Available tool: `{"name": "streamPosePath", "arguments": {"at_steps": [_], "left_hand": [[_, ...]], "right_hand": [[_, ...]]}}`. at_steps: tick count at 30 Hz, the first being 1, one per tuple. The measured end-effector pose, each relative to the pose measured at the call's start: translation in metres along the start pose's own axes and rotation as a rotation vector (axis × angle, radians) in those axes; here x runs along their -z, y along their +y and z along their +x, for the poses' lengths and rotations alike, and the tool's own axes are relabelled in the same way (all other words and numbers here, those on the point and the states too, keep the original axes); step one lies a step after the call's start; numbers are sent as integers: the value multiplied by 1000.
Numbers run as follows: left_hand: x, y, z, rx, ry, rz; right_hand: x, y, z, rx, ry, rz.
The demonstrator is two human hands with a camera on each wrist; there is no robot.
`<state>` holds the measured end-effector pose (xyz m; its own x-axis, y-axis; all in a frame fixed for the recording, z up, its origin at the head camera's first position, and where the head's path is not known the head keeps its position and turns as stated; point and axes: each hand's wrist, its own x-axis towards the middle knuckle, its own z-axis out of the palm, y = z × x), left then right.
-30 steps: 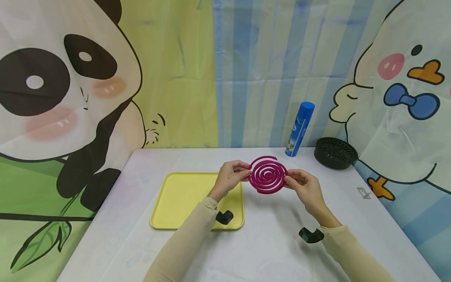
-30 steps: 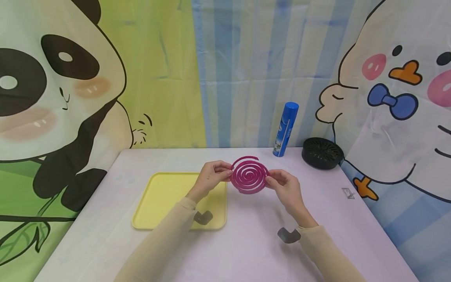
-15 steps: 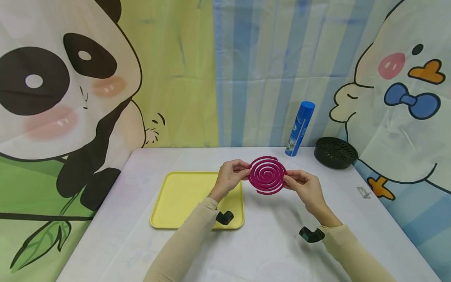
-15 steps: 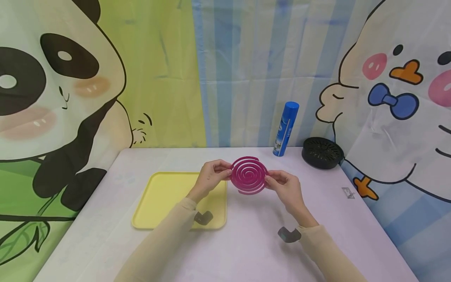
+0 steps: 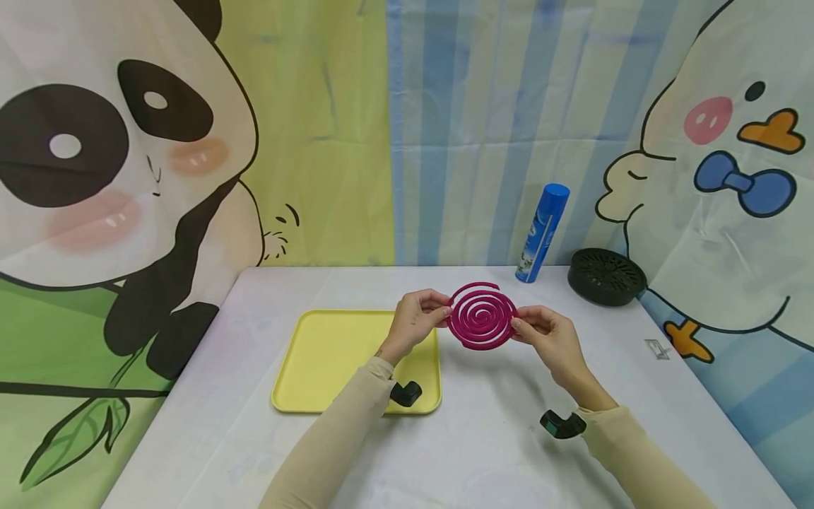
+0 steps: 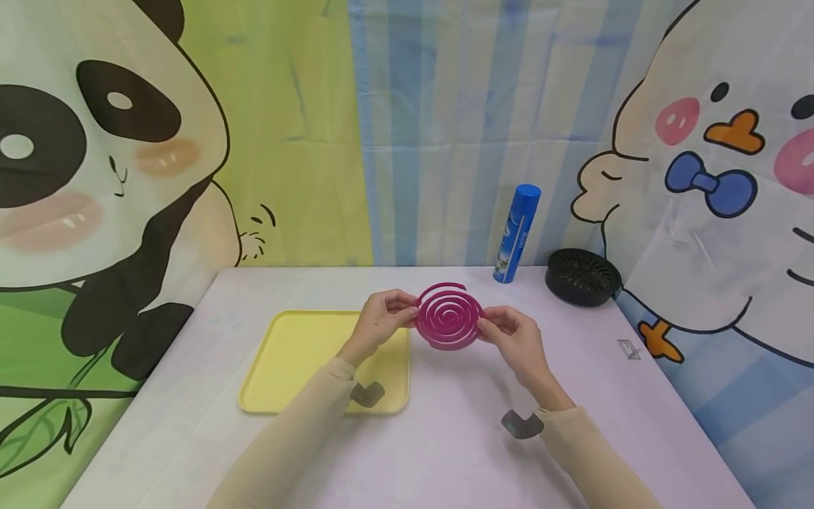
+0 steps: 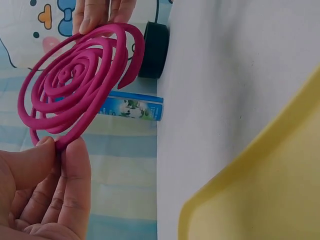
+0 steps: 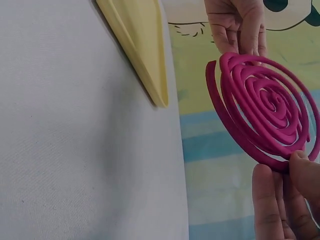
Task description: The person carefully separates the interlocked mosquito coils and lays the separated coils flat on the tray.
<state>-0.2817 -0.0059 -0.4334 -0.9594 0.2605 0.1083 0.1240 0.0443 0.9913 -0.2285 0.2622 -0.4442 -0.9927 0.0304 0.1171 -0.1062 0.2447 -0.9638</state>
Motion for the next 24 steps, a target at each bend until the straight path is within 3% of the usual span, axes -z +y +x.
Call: {"name": "streamPosePath", "arguments": {"at_steps": [14, 24], "left_hand": [[1, 2, -1, 71, 4, -15], [0, 2, -1, 61, 6, -30]], "right_hand": [[-1, 2, -1, 96, -31, 44], [-2, 2, -1, 77, -23, 37]]}}
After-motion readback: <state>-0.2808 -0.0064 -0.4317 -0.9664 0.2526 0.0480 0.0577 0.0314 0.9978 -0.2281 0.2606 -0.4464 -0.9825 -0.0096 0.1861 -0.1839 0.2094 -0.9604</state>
